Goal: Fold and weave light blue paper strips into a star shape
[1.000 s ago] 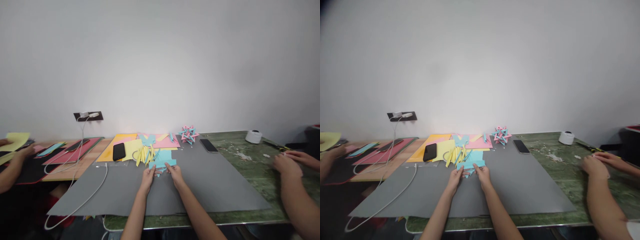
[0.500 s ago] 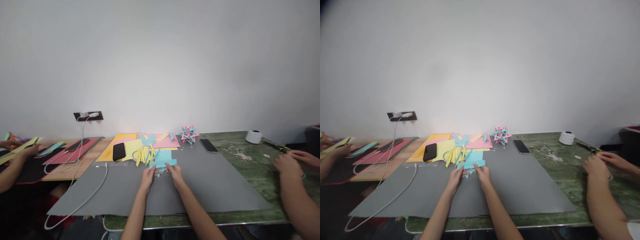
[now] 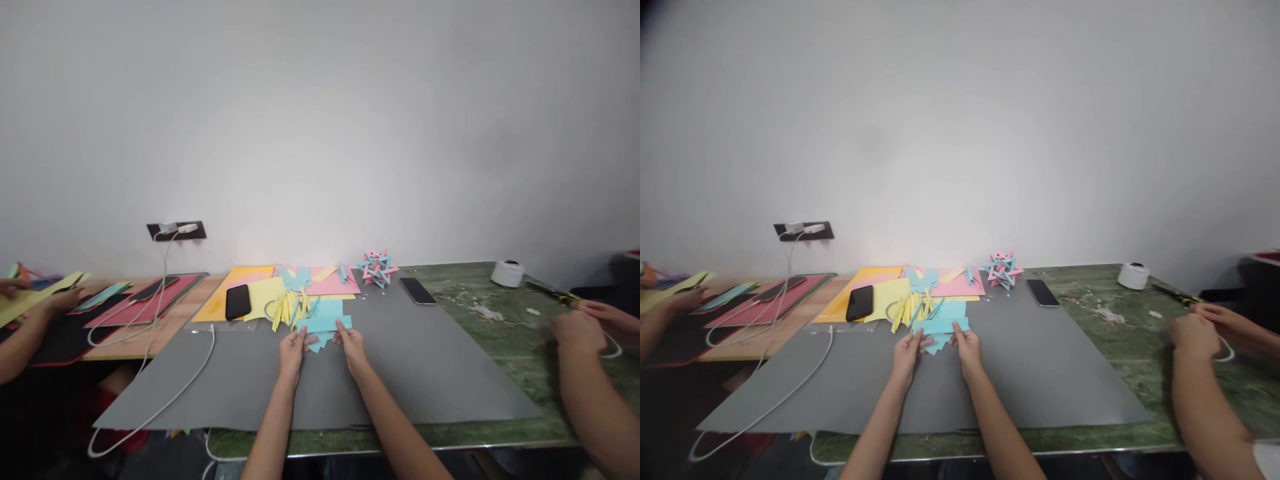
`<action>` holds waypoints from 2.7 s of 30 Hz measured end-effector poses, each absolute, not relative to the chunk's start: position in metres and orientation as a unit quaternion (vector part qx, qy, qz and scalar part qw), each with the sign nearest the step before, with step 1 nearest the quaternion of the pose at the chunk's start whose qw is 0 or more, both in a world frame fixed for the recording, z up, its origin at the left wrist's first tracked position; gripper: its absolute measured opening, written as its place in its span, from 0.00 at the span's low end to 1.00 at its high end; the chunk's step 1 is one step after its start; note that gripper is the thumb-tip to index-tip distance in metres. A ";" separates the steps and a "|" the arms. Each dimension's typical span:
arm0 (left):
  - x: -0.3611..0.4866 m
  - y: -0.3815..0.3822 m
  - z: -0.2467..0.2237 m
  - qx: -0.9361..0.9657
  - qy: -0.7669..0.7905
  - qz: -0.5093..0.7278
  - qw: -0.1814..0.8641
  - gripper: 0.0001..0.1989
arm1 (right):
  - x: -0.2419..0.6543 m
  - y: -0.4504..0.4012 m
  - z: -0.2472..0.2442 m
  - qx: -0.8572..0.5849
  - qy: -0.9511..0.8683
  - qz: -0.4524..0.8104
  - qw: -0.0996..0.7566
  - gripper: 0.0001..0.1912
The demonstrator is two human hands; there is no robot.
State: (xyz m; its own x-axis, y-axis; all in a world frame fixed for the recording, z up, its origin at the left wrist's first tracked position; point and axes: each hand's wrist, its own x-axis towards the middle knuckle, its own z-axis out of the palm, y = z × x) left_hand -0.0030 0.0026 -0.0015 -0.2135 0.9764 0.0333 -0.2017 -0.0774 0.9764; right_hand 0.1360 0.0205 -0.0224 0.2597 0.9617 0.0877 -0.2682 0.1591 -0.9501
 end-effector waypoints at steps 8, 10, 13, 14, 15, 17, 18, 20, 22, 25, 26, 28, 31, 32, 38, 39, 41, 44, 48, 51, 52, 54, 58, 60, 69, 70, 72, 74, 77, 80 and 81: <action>-0.002 0.002 -0.001 0.385 0.475 0.632 0.475 0.15 | 0.136 0.020 -0.023 -0.444 -0.363 0.449 0.685 0.22; -0.002 0.002 -0.001 0.383 0.474 0.632 0.479 0.15 | 0.135 0.019 -0.022 -0.444 -0.364 0.444 0.688 0.22; -0.004 0.003 -0.003 0.375 0.461 0.632 0.498 0.15 | 0.135 0.018 -0.023 -0.445 -0.369 0.441 0.686 0.23; -0.005 0.004 -0.004 0.371 0.454 0.633 0.505 0.15 | 0.135 0.019 -0.023 -0.447 -0.368 0.438 0.687 0.23; -0.005 0.005 -0.005 0.367 0.449 0.633 0.512 0.15 | 0.135 0.019 -0.024 -0.451 -0.367 0.434 0.688 0.23; -0.006 0.006 -0.006 0.359 0.445 0.633 0.522 0.15 | 0.136 0.020 -0.025 -0.457 -0.363 0.424 0.693 0.24; -0.006 0.006 -0.007 0.355 0.444 0.634 0.525 0.15 | 0.136 0.020 -0.025 -0.459 -0.362 0.419 0.694 0.24; -0.006 0.006 -0.007 0.352 0.443 0.635 0.527 0.14 | 0.136 0.019 -0.024 -0.461 -0.365 0.415 0.694 0.25; -0.006 0.006 -0.007 0.349 0.442 0.637 0.527 0.14 | 0.136 0.018 -0.021 -0.459 -0.381 0.417 0.686 0.24; -0.007 0.005 -0.006 0.356 0.442 0.632 0.527 0.13 | 0.135 0.015 -0.016 -0.457 -0.437 0.433 0.643 0.21; -0.007 0.005 -0.005 0.363 0.441 0.628 0.529 0.13 | 0.135 0.015 -0.016 -0.458 -0.454 0.438 0.626 0.21; -0.006 0.004 -0.003 0.376 0.439 0.620 0.531 0.14 | 0.134 0.014 -0.015 -0.462 -0.475 0.443 0.604 0.20; -0.004 0.001 0.000 0.393 0.442 0.608 0.530 0.15 | 0.133 0.013 -0.016 -0.466 -0.478 0.437 0.603 0.21; -0.003 0.000 0.001 0.400 0.445 0.601 0.530 0.16 | 0.133 0.013 -0.016 -0.464 -0.480 0.437 0.602 0.21; 0.000 -0.003 0.004 0.422 0.461 0.577 0.526 0.16 | 0.133 0.011 -0.012 -0.442 -0.514 0.451 0.580 0.20; 0.000 -0.003 0.003 0.420 0.462 0.579 0.525 0.16 | 0.132 0.010 -0.011 -0.437 -0.520 0.456 0.575 0.19; 0.000 -0.003 0.003 0.419 0.464 0.581 0.521 0.15 | 0.131 0.009 -0.010 -0.422 -0.530 0.468 0.568 0.17; 0.001 -0.003 0.001 0.427 0.465 0.579 0.516 0.14 | 0.128 0.008 -0.009 -0.407 -0.526 0.473 0.578 0.14; 0.001 -0.002 0.001 0.423 0.465 0.581 0.517 0.15 | 0.127 0.007 -0.008 -0.402 -0.515 0.482 0.584 0.15; 0.001 -0.001 0.001 0.403 0.467 0.593 0.517 0.15 | 0.130 0.008 -0.008 -0.423 -0.493 0.482 0.588 0.18; 0.001 -0.001 0.002 0.397 0.466 0.597 0.518 0.15 | 0.131 0.008 -0.008 -0.434 -0.478 0.475 0.598 0.18; 0.000 -0.001 0.002 0.392 0.462 0.601 0.521 0.15 | 0.134 0.010 -0.009 -0.445 -0.445 0.463 0.624 0.18; -0.002 -0.001 0.001 0.393 0.450 0.605 0.526 0.14 | 0.137 0.012 -0.011 -0.429 -0.396 0.462 0.668 0.17; -0.002 -0.001 0.000 0.393 0.444 0.607 0.529 0.14 | 0.138 0.013 -0.013 -0.418 -0.379 0.468 0.681 0.17; -0.004 0.002 -0.001 0.372 0.454 0.611 0.531 0.14 | 0.141 0.023 -0.027 -0.400 -0.302 0.474 0.724 0.17; -0.004 0.002 -0.002 0.371 0.452 0.611 0.533 0.14 | 0.141 0.024 -0.028 -0.398 -0.300 0.475 0.725 0.17; -0.004 0.003 -0.003 0.369 0.444 0.613 0.540 0.14 | 0.141 0.025 -0.030 -0.406 -0.299 0.464 0.729 0.17; -0.004 0.004 -0.004 0.365 0.436 0.618 0.542 0.13 | 0.141 0.025 -0.030 -0.421 -0.296 0.445 0.733 0.19; -0.004 0.006 -0.005 0.357 0.429 0.633 0.536 0.14 | 0.139 0.023 -0.025 -0.433 -0.311 0.436 0.725 0.21; -0.004 0.006 -0.005 0.366 0.429 0.633 0.531 0.16 | 0.136 0.018 -0.019 -0.439 -0.385 0.444 0.680 0.20; -0.003 0.005 -0.004 0.374 0.426 0.628 0.533 0.18 | 0.135 0.016 -0.016 -0.436 -0.421 0.450 0.656 0.19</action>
State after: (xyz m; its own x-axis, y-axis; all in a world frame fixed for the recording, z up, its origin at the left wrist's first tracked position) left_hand -0.0034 0.0048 -0.0036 -0.1530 0.9881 0.0154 -0.3502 -0.0688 0.9341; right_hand 0.1347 0.0160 -0.0164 0.2404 0.9575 0.1593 -0.2229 0.2142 -0.9510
